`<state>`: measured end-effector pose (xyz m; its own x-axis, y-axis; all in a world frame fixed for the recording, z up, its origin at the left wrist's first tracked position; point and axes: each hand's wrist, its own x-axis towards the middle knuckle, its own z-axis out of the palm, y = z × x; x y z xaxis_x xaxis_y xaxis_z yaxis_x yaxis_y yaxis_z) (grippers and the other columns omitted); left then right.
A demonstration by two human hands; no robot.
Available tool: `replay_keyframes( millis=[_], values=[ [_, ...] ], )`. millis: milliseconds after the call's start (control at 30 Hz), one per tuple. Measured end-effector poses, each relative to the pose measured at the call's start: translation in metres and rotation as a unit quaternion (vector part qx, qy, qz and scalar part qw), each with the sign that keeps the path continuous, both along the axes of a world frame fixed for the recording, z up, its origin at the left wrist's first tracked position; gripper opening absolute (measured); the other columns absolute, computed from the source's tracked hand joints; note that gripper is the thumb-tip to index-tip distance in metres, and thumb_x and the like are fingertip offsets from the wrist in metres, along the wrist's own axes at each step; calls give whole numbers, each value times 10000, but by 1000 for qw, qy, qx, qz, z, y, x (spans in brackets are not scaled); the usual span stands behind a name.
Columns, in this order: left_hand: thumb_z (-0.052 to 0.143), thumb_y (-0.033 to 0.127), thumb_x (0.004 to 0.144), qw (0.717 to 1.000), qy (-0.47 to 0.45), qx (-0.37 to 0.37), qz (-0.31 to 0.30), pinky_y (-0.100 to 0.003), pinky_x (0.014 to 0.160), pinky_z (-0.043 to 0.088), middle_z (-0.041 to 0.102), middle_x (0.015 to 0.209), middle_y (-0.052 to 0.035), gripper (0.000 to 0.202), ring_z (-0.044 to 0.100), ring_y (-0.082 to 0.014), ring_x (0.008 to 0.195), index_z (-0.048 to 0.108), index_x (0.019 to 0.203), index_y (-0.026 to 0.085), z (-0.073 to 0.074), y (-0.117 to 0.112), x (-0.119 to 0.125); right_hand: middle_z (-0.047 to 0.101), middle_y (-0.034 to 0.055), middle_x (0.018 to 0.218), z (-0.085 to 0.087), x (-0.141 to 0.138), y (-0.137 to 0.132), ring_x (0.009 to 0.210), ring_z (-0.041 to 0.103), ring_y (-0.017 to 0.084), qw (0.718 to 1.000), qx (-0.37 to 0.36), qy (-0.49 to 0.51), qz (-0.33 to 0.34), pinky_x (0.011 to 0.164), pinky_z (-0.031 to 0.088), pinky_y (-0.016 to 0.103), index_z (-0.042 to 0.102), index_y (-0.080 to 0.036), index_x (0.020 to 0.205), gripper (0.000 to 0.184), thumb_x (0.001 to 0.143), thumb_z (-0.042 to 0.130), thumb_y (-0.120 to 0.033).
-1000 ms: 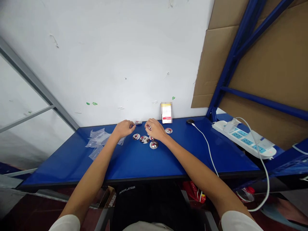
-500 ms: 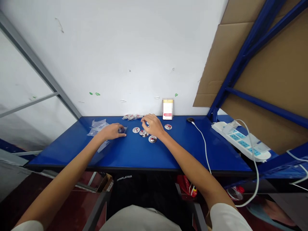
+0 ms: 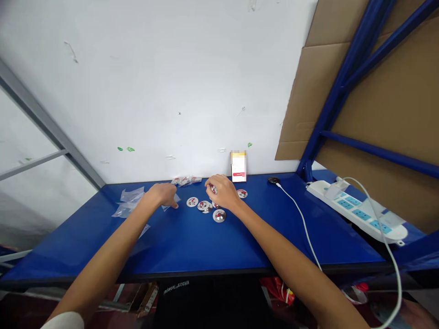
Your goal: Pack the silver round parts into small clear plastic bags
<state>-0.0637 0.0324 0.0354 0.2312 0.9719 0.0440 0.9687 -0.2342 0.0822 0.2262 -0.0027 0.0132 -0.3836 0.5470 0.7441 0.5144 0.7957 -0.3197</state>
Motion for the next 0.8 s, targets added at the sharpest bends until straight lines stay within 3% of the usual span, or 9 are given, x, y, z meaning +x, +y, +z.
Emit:
replay_keyframes(
  millis=[67, 133, 233, 300, 367, 467, 633, 733, 800],
  values=[
    [887, 362, 698, 997, 60, -43, -4, -408, 798, 565, 736, 737, -155, 295, 766, -373, 869, 654, 603, 207, 5, -5, -2, 746, 58, 913, -3, -3, -1, 883, 667, 251, 1000, 6, -7, 14, 890, 494, 414, 679, -231, 935, 190, 980, 533, -117],
    [762, 305, 827, 997, 53, -12, -55, -405, 831, 564, 756, 850, -155, 174, 759, -347, 917, 694, 702, 206, 14, -9, 1, 745, 58, 925, -5, -7, -4, 888, 668, 252, 1000, 5, -12, 20, 901, 503, 422, 678, -233, 952, 183, 988, 536, -123],
    [602, 362, 975, 974, -147, 110, -136, -369, 853, 579, 763, 986, -115, 193, 744, -272, 941, 716, 916, 218, 23, -14, 20, 738, 66, 984, -4, -12, -11, 960, 680, 267, 1000, 0, -12, 22, 952, 525, 448, 674, -243, 1056, 190, 1013, 525, -133],
    [558, 444, 1016, 919, -350, 113, -146, -338, 785, 601, 760, 972, -85, 258, 742, -226, 867, 669, 985, 212, 20, -20, 39, 721, 102, 1188, -1, -16, -15, 1141, 668, 301, 1000, 5, -2, 21, 1049, 522, 492, 632, -253, 1250, 255, 1016, 571, -172],
    [577, 495, 1013, 844, -516, 45, -139, -320, 693, 615, 752, 887, -57, 292, 744, -206, 782, 604, 964, 208, 11, -27, 58, 594, 155, 1471, 1, -19, -17, 1382, 559, 359, 1000, 18, 7, 18, 1170, 464, 564, 486, -259, 1479, 546, 976, 697, -258],
    [664, 499, 966, 780, -612, -30, -130, -325, 674, 637, 740, 813, -26, 305, 755, -200, 750, 569, 928, 212, -5, -37, 80, 448, 206, 1608, -2, -20, -15, 1505, 444, 410, 999, 23, -9, 34, 1225, 411, 621, 277, -256, 1612, 899, 894, 814, -309],
    [688, 479, 941, 760, -643, -6, -96, -269, 573, 583, 740, 753, -15, 316, 694, -145, 576, 547, 856, 208, -14, -43, 90, 646, 170, 1303, -9, -11, -8, 1149, 687, 322, 998, -61, -30, 15, 918, 571, 454, 405, -219, 1448, 514, 971, 578, -140],
    [664, 503, 956, 752, -651, -41, -92, -248, 496, 519, 721, 701, -8, 313, 633, -130, 479, 587, 914, 202, -12, -44, 88, 712, 101, 1106, -6, -4, -5, 914, 705, 262, 993, -108, -37, -6, 765, 517, 358, 522, -226, 1252, 199, 1053, 517, -212],
    [609, 532, 997, 750, -647, -62, -119, -264, 518, 524, 726, 724, -19, 355, 628, -133, 488, 659, 1064, 187, -10, -45, 84, 733, 57, 991, -2, -1, -3, 824, 691, 237, 991, -131, -36, -13, 719, 469, 324, 573, -239, 1158, 110, 1096, 486, -266]
  ],
)
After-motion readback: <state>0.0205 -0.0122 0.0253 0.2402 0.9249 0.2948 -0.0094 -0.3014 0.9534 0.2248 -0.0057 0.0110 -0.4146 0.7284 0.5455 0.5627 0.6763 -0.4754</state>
